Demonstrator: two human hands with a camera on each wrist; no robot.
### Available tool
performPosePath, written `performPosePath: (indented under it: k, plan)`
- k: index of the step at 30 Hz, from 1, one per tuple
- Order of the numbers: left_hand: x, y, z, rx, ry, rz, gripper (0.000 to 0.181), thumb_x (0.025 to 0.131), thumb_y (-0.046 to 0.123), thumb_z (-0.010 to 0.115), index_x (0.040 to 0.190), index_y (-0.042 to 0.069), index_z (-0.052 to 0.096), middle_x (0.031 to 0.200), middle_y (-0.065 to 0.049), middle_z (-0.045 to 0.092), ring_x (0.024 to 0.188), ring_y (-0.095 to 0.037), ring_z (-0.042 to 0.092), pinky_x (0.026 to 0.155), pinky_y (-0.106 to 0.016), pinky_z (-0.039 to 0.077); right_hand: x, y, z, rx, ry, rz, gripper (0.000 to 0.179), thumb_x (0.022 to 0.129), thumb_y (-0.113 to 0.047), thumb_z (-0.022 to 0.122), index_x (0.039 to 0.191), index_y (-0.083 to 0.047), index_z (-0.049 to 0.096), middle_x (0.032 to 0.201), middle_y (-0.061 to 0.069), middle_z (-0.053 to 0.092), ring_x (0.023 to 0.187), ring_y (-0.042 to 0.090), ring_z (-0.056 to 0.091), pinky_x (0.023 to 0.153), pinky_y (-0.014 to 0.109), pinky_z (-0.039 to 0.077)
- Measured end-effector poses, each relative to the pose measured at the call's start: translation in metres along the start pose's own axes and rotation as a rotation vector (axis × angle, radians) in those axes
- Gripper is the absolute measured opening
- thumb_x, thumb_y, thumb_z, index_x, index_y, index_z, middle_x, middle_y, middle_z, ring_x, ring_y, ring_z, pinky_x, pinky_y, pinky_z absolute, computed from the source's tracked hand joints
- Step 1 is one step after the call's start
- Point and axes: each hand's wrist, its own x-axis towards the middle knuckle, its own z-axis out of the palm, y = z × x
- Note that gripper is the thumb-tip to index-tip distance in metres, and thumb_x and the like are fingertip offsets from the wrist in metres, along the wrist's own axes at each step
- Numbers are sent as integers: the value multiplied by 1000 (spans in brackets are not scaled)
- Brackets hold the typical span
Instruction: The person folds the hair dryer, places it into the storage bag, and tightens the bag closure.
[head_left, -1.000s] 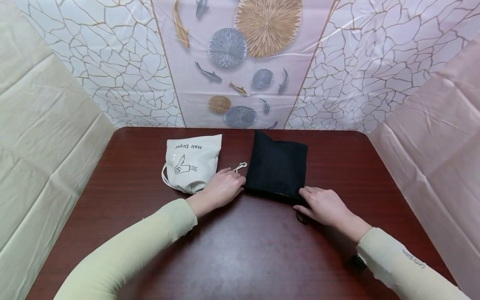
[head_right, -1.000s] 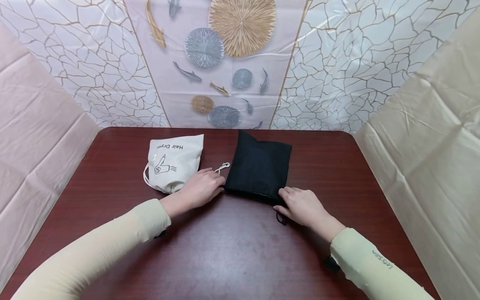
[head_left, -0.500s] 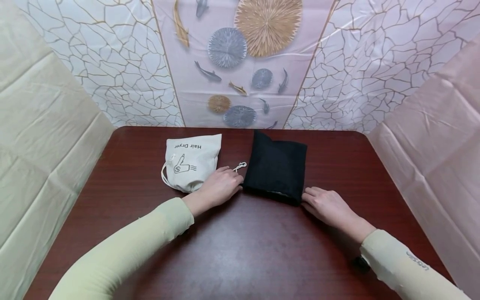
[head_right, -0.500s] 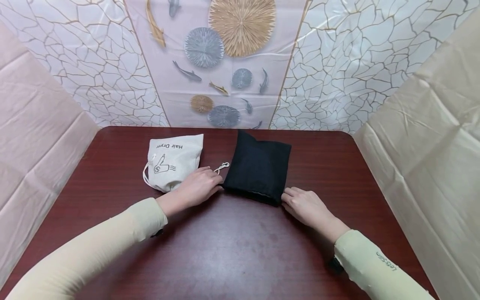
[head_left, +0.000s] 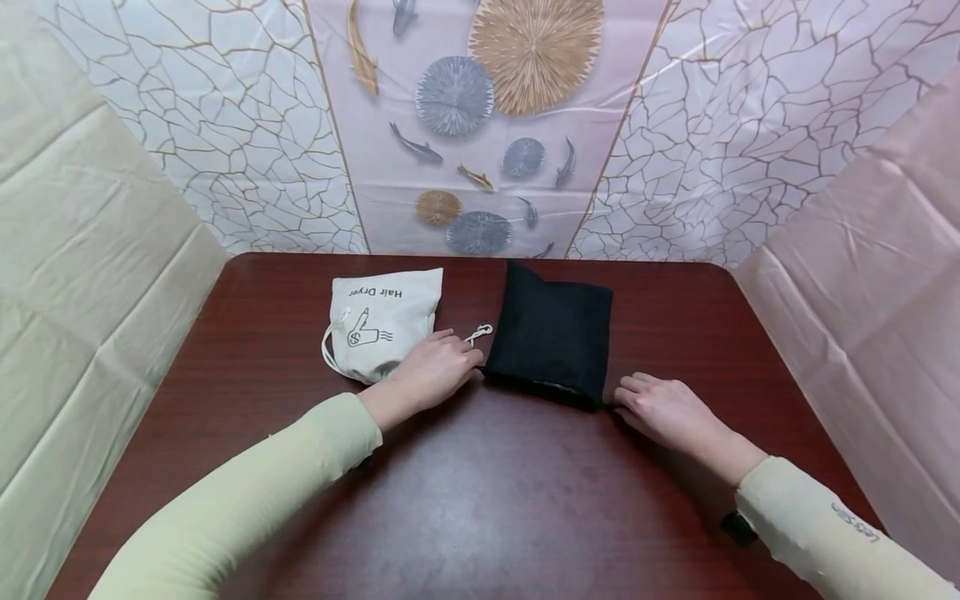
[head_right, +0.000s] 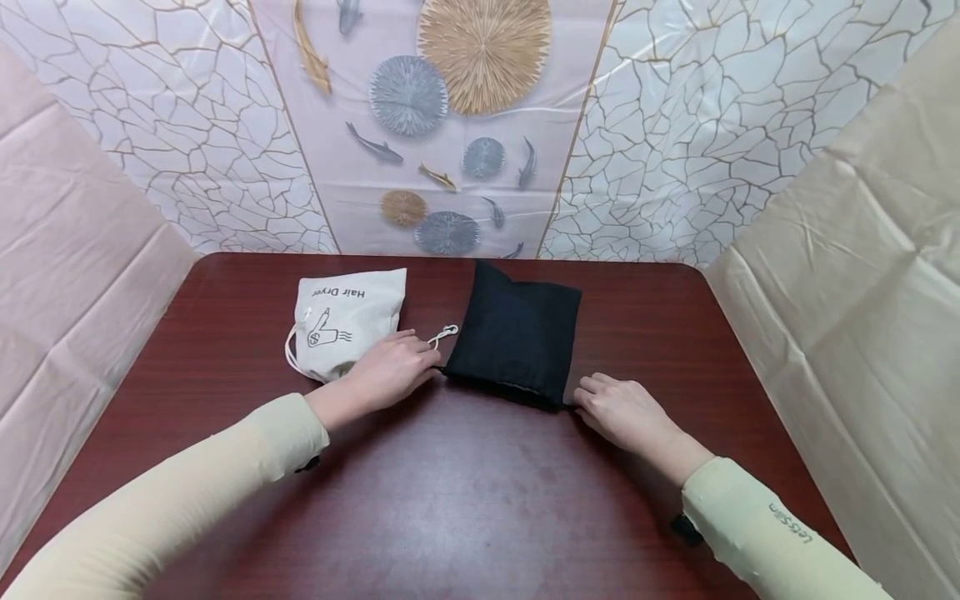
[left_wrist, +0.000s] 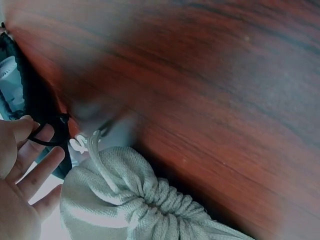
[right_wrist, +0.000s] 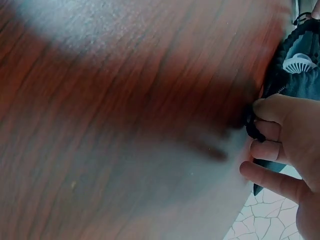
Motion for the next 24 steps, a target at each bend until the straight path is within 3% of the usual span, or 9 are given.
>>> performPosePath:
  k: [8, 17, 24]
  plan:
    - [2, -5, -8, 47, 41, 32, 8, 98, 19, 77, 94, 13, 73, 96, -3, 77, 97, -26, 74, 109, -49, 53, -5, 8, -10, 21, -14, 29, 26, 78, -6, 84, 81, -15, 61, 80, -3, 54, 73, 18, 57, 55, 35, 51]
    - [4, -13, -31, 15, 122, 21, 11, 102, 22, 74, 95, 14, 72, 88, -2, 73, 93, -27, 74, 105, -49, 55, -9, 33, -45, 37, 95, 84, 17, 75, -7, 72, 85, -16, 62, 84, -3, 57, 70, 14, 55, 50, 35, 46]
    - [-2, -22, -45, -30, 152, 34, 15, 103, 21, 72, 90, 13, 69, 81, -2, 65, 82, -27, 70, 85, -44, 58, -18, 45, -60, 28, 73, 140, 21, 72, -7, 74, 83, -20, 61, 83, -9, 54, 69, 10, 52, 49, 33, 42]
